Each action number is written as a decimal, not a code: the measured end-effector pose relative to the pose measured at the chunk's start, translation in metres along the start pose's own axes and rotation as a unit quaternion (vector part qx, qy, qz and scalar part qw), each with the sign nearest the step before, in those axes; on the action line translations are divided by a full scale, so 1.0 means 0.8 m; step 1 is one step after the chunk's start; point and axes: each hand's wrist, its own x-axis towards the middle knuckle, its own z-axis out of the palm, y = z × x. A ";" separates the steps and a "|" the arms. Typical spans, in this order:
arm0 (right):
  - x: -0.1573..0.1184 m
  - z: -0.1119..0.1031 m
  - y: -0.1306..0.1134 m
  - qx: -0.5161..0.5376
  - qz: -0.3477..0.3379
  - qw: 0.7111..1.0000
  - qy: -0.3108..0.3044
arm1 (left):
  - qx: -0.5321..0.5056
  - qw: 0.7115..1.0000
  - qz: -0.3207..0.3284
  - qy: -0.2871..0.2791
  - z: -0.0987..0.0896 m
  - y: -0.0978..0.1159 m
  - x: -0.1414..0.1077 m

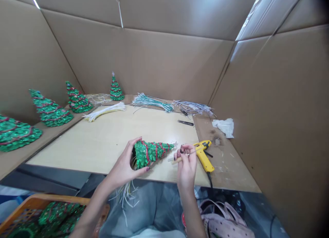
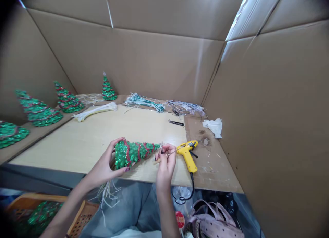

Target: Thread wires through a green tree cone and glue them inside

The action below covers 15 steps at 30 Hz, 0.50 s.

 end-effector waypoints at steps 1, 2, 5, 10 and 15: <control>-0.004 -0.003 0.002 -0.009 0.000 1.000 -0.005 | -0.021 1.000 -0.008 -0.003 -0.003 -0.002 0.004; -0.007 -0.006 0.003 -0.023 0.000 1.000 -0.008 | -0.043 0.999 -0.018 -0.007 -0.006 -0.005 0.007; -0.009 -0.018 0.000 -0.182 -0.021 0.983 -0.018 | -0.105 0.992 -0.053 -0.033 -0.013 -0.012 0.019; 0.010 -0.038 -0.014 -0.446 -0.084 0.890 -0.039 | -0.104 0.991 -0.084 0.014 -0.021 -0.021 0.040; 0.037 -0.039 -0.018 -0.504 -0.110 0.852 -0.083 | -0.176 0.972 -0.152 0.024 -0.027 -0.025 0.054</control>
